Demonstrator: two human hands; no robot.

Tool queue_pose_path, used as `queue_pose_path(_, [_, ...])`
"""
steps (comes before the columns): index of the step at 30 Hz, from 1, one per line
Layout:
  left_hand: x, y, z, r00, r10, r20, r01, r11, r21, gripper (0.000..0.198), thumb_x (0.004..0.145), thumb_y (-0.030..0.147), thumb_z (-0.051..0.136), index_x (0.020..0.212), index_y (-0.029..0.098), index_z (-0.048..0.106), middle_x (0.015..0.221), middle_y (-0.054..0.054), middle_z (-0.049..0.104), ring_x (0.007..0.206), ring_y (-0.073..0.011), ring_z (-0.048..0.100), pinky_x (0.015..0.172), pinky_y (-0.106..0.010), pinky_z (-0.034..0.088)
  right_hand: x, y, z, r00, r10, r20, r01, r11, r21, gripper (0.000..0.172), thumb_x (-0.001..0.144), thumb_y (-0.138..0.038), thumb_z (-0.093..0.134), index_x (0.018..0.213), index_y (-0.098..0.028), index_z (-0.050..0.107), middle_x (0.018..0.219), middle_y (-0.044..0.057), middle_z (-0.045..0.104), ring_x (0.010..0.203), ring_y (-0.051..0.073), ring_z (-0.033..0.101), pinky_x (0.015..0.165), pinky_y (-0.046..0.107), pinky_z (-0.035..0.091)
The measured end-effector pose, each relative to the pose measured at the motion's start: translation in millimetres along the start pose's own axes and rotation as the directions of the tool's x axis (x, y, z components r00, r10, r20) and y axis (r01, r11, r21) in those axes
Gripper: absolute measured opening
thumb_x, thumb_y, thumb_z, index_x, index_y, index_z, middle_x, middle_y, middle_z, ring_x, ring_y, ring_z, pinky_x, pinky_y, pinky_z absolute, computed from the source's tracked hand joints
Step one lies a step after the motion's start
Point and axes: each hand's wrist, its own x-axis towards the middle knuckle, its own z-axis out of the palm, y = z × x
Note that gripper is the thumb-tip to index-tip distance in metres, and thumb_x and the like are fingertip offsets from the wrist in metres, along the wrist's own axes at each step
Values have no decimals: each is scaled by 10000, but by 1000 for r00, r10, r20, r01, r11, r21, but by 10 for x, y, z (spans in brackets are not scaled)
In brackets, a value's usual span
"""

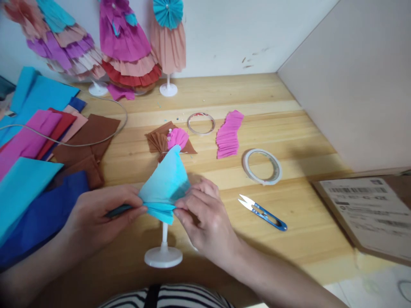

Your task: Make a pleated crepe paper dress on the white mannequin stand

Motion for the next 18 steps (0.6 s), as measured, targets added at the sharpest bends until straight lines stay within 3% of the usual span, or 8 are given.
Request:
queue_pose_path(6, [62,-25,-124,993,-64,101,72,994,-77,117,770,137,656,675,193,620,572,54,631,474,-78,569,447,-142,440,-26,-92,22,995,72,71,-83,983,162,104,804,-118,633,746,-203,618,629,2,591,677,174,536,650,339,433])
queue_pose_path(10, [71,-117,-128,997,28,73,-22,996,-89,78,778,122,653,793,194,678,687,27,712,570,-96,658,539,-133,502,-44,-86,109,993,101,68,-114,971,209,73,812,-131,622,812,-201,641,637,-1,588,672,169,538,626,326,446])
queue_pose_path(14, [64,-183,-129,991,116,69,-114,993,-26,103,796,110,642,860,163,703,693,3,716,571,-91,663,541,-125,495,-53,-74,159,987,157,45,-163,963,214,183,788,-141,656,965,-189,660,683,11,606,714,182,564,638,338,479])
queue_pose_path(18, [58,-185,-156,986,117,115,-121,992,32,99,831,133,604,848,143,702,706,-15,711,597,-96,659,565,-136,492,-60,-65,183,984,170,56,-178,962,207,159,785,-155,675,943,-176,672,668,12,603,713,183,556,652,350,480])
